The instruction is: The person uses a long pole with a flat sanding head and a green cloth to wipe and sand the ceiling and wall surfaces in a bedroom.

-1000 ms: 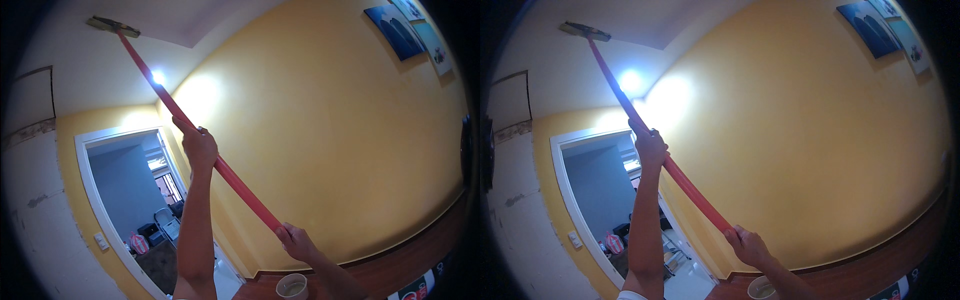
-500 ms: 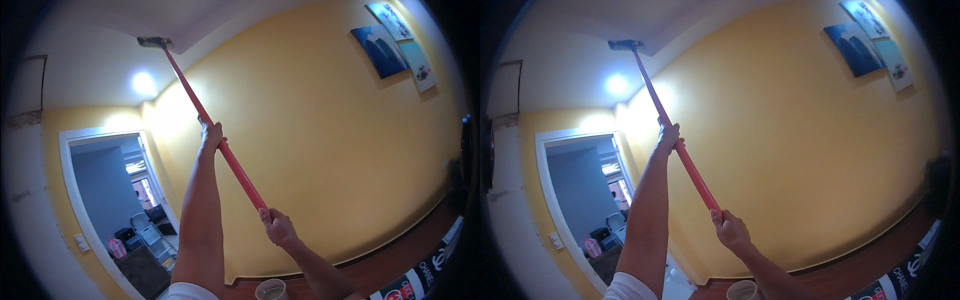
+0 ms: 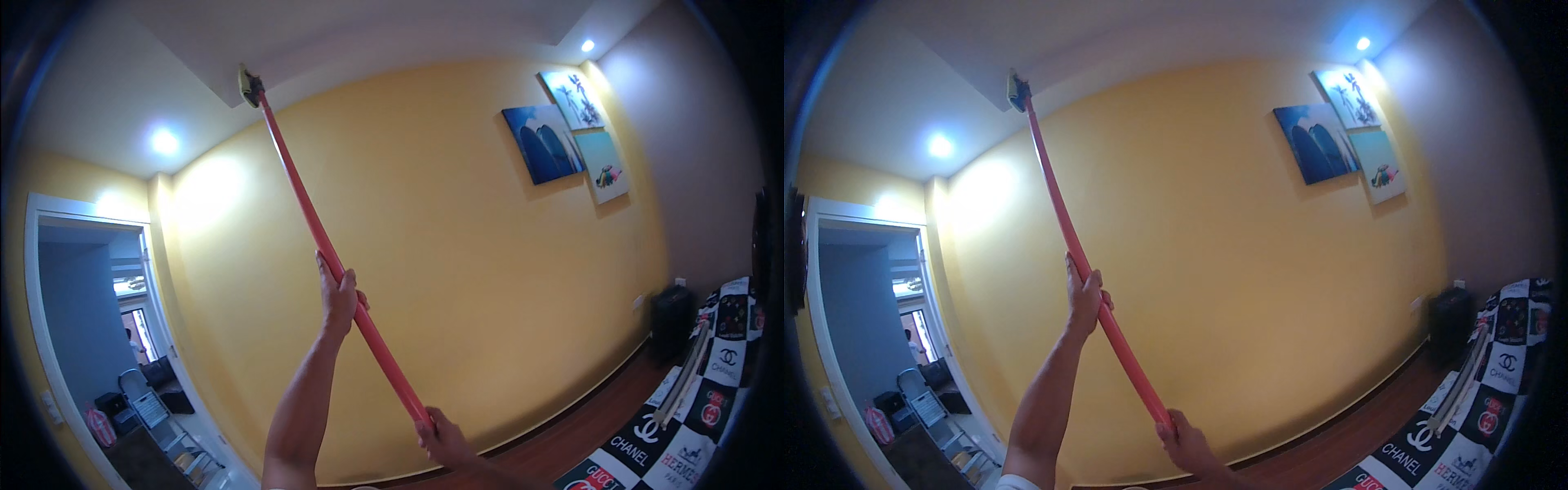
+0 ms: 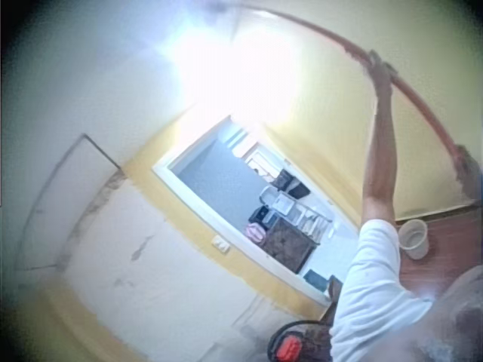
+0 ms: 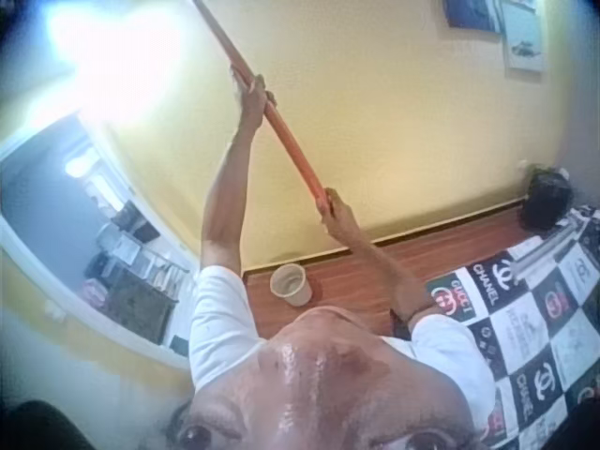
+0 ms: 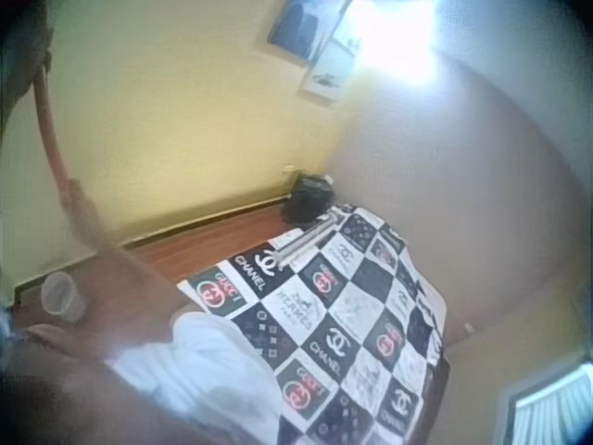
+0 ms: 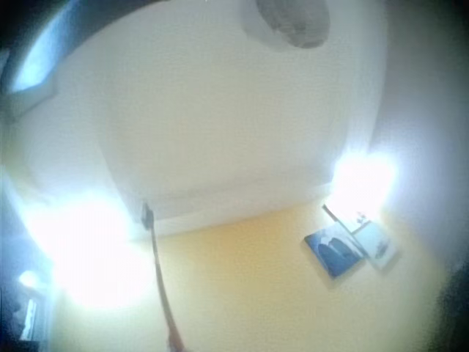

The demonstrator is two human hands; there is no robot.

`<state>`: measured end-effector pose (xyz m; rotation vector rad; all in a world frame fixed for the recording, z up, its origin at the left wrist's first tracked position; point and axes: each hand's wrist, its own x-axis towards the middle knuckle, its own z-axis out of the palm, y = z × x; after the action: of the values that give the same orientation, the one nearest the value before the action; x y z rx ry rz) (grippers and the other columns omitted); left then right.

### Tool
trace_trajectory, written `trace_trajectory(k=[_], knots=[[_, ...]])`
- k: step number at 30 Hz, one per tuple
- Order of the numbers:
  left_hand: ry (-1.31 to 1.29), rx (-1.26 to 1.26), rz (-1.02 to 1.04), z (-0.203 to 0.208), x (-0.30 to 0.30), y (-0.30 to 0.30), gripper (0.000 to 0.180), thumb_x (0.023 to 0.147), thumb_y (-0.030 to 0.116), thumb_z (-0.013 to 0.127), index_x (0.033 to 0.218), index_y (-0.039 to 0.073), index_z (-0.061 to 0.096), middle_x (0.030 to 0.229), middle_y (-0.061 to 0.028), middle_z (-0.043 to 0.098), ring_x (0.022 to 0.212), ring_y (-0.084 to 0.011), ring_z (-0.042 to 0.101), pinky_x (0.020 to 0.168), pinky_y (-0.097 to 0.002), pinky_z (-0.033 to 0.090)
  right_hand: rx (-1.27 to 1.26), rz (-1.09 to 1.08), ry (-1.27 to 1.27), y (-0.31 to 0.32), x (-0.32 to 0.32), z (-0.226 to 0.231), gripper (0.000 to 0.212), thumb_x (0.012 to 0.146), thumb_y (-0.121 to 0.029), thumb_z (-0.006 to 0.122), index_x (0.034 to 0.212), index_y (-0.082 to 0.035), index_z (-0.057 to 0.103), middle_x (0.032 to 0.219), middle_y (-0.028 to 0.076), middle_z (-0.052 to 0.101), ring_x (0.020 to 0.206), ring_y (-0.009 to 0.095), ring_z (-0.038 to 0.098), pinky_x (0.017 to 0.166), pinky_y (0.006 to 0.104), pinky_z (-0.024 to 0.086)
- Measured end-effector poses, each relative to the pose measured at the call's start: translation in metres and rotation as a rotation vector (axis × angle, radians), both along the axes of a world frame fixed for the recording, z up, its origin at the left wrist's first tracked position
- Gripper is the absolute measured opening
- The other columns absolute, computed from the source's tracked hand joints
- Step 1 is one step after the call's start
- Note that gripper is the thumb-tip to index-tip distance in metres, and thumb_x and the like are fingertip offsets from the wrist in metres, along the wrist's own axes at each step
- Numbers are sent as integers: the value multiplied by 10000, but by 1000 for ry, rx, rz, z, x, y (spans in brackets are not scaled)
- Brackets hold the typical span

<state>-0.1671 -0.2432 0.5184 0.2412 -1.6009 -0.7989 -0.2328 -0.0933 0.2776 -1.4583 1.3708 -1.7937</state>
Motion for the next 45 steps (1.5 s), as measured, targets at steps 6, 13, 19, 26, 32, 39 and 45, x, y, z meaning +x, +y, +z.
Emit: trace_trajectory(k=[6,13,19,26,32,39,45], knots=[[-45,-35,-143,-3,-32,19,737,854,84,450,1399,160,-39,760,-63,435,409,-114,444,338,-272,438,-628,-555,265,-31,8,-37,436,893,-280,511,1271,-103,384,561,109,513,448,234,523,406,334,394],[-70,-103,-332,50,-50,14,684,813,50,521,1367,100,122,766,-60,445,429,-111,450,343,-268,427,-346,-359,208,-20,37,26,525,898,-291,476,1328,-62,279,661,127,558,512,236,548,456,338,433],[14,-85,-243,92,-42,-29,627,757,18,583,1319,23,306,732,-76,505,477,-131,493,369,-261,436,-58,6,93,-33,63,100,698,886,-151,470,1376,-86,-23,604,72,518,433,162,533,401,301,459],[18,-99,-221,115,-14,-77,538,767,20,580,1263,12,370,761,-87,520,516,-138,530,379,-258,444,-77,31,95,-75,80,120,707,883,-150,470,1381,-69,-25,584,55,461,424,156,512,383,292,439],[163,-183,-268,131,13,-93,350,787,53,570,1109,8,439,788,-77,507,581,-166,563,440,-267,477,-153,141,78,-79,86,138,647,889,-150,463,1386,-73,55,589,35,420,378,131,460,342,277,393],[172,-70,-382,125,32,-110,639,804,132,583,1309,73,195,1044,-139,446,834,-256,590,626,-349,557,-83,31,229,-100,52,193,522,916,-220,415,1370,-151,167,597,41,414,359,129,434,323,289,378],[182,-95,-265,129,-54,-125,748,835,80,433,1405,222,-29,933,-101,456,515,-143,504,423,-272,460,-24,-462,411,-144,-29,194,395,932,-402,317,1198,-119,385,753,138,557,641,292,580,550,410,473]])
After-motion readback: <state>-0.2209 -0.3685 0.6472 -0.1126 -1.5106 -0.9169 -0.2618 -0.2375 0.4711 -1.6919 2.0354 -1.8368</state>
